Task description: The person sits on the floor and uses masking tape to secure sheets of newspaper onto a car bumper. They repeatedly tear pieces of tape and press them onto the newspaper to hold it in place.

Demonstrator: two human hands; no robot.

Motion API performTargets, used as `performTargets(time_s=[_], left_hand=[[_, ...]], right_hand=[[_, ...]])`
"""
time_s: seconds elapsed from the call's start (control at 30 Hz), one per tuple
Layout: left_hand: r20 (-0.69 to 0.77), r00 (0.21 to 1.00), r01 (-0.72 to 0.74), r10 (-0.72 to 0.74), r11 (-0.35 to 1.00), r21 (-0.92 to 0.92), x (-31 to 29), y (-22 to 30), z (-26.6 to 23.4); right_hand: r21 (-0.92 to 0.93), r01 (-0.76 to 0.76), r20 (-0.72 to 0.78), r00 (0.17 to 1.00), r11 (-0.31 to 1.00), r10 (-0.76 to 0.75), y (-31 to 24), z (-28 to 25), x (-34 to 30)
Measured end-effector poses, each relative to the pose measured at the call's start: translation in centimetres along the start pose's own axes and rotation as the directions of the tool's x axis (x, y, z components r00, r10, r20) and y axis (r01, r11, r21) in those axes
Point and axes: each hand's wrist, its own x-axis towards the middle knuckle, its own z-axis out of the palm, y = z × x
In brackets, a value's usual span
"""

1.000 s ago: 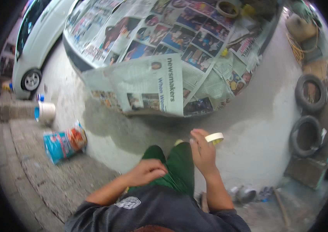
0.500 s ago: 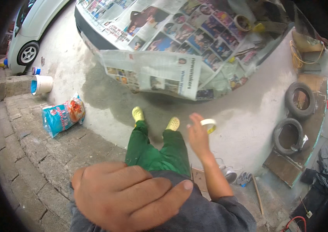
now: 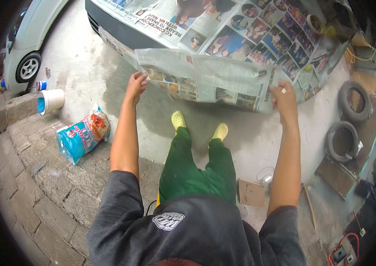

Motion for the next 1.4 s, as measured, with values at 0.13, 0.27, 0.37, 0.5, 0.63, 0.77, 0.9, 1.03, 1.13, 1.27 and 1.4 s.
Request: performTargets(time_s=[0.13, 0.27, 0.37, 0.5, 0.63, 0.77, 0.9, 1.03, 1.13, 1.27, 1.4], left_hand=[[0.176, 0.982, 0.037, -0.061, 0.99, 0.135, 1.6, 1.6, -1.3], [0.163, 0.987, -0.022, 0.004, 0.994, 0.107, 2.9, 1.9, -1.5], [0.082, 0.995, -0.053, 0.049, 0.998, 0.043, 3.2, 1.8, -1.1], [0.178, 0.984, -0.036, 0.023, 0.997, 0.069, 3.7, 1.8, -1.8], [0.242, 0.97, -0.019, -0.011, 0.993, 0.12, 4.6, 1.0, -3.1], [0.278, 0.959, -0.019, 0.062, 0.988, -0.152, 3.3, 3.4, -2.2], [0.313, 0.946, -0.016, 0.09, 0.973, -0.229, 3.6, 2.4, -3.7], [0.29, 0.957, 0.039, 0.008, 0.987, -0.156, 0.8, 0.7, -5.6], [0.202, 0.977, 0.107, -0.06, 0.967, -0.232, -1.1, -2.6, -6.6], [0.244, 0.962, 0.171, -0.126, 0.97, -0.173, -2.5, -5.6, -7.4], [0.284, 0.947, 0.215, -0.15, 0.953, -0.215, -3.4, -6.2, -7.9]], right_hand=[[0.197, -0.005, -0.034, 0.999, 0.98, 0.012, 0.1, -0.4, 2.0], [0.179, 0.032, -0.086, 0.996, 0.983, -0.017, -2.0, 0.8, 2.4], [0.152, 0.03, -0.135, 0.991, 0.988, -0.009, -2.3, 1.3, 3.0], [0.156, 0.017, -0.174, 0.985, 0.988, 0.011, -1.3, 1.2, 3.1], [0.164, 0.0, -0.197, 0.98, 0.987, 0.033, -2.3, 2.0, 2.3], [0.15, -0.036, -0.15, 0.987, 0.988, 0.059, -1.7, 0.7, 0.5], [0.169, -0.031, -0.151, 0.987, 0.985, 0.057, -1.0, 0.1, -1.6], [0.143, -0.014, -0.101, 0.994, 0.99, 0.029, 1.7, -0.8, -5.2], [0.171, -0.02, -0.085, 0.996, 0.985, 0.035, 2.6, 0.0, -8.2], [-0.047, -0.067, -0.026, 0.997, 0.997, 0.066, 4.0, 0.4, -10.9], [-0.262, 0.087, 0.001, 0.996, 0.961, -0.089, 3.8, 1.0, -12.6]])
